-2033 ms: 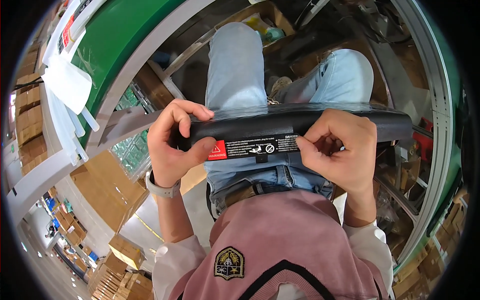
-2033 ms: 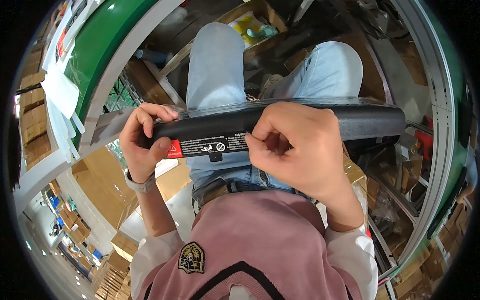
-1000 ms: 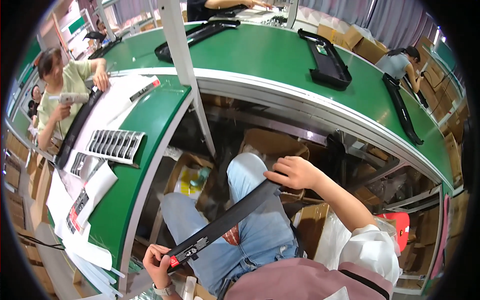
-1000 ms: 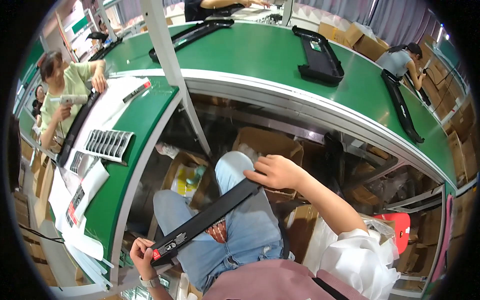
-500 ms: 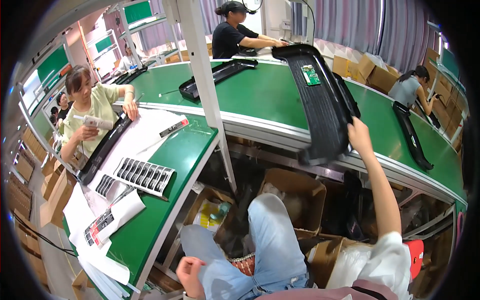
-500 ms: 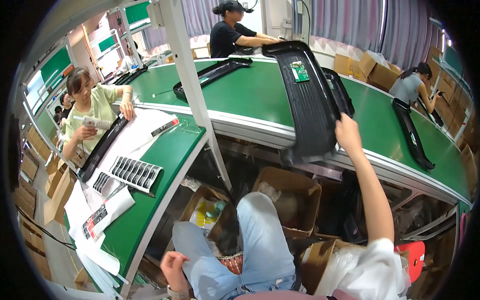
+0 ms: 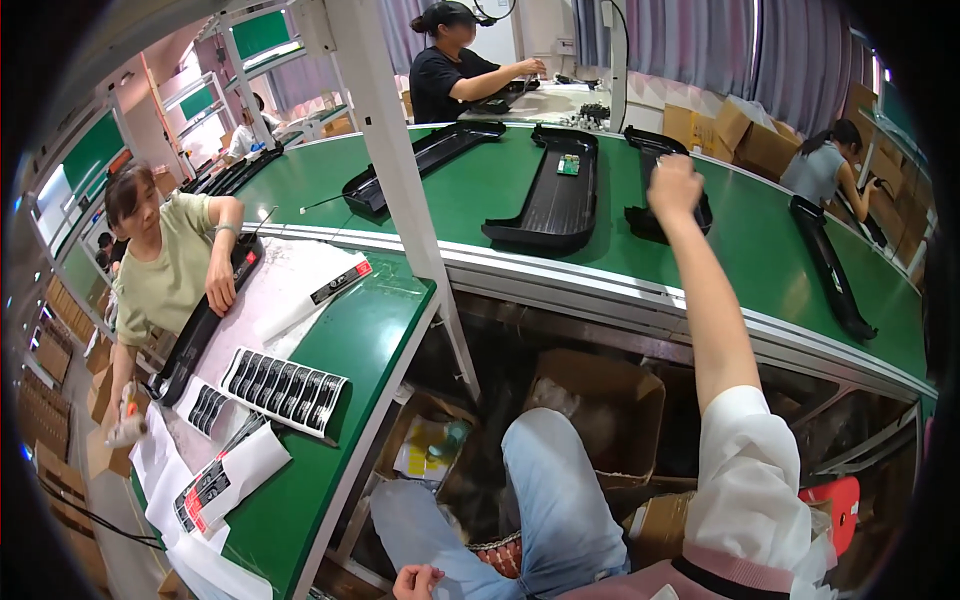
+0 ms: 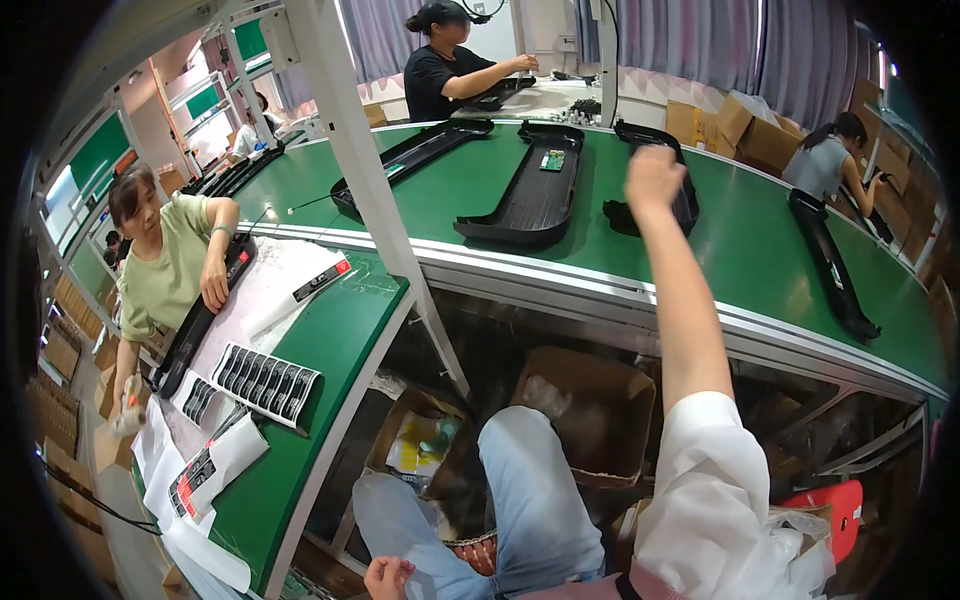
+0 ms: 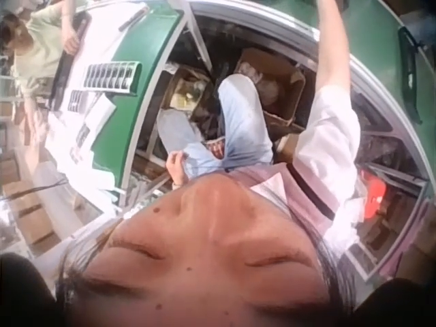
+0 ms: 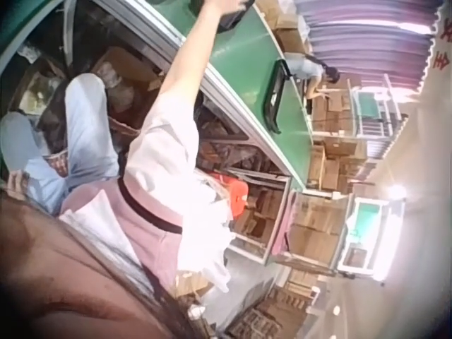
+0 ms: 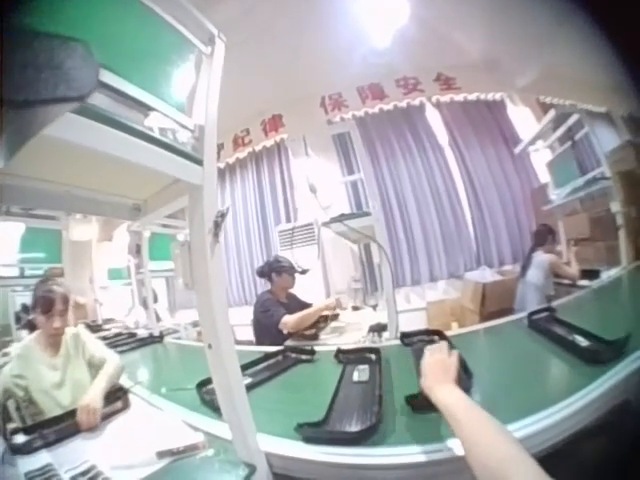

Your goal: Apply warning and product labels to electronic battery components on an assembly line.

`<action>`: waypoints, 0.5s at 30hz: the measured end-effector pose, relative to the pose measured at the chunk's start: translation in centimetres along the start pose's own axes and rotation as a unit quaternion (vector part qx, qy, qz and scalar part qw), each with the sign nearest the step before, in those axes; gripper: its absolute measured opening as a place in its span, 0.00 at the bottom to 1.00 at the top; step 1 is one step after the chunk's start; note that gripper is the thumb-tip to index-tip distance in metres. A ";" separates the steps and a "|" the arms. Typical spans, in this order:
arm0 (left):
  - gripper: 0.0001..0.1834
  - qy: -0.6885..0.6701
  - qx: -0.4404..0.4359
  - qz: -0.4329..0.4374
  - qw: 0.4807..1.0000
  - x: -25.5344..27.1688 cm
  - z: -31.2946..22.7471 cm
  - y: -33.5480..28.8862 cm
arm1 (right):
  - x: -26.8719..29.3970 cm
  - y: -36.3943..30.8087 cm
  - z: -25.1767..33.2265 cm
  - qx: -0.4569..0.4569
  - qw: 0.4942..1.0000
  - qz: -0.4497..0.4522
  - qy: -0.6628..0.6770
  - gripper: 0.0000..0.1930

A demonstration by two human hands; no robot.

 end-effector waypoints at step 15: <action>0.04 -0.117 -0.006 0.044 0.992 -2.1 -0.5 1.6 | 2.1 -13.3 -19.5 -0.351 0.643 0.283 0.619 0.15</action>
Point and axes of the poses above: each hand's wrist, its own y-axis towards the middle knuckle, its own x-axis out of the back of the hand, z = x × y, the point moved 5 cm from there along y, towards the middle knuckle, and after that the axes turned 2 degrees about y, right-handed, at the moved point
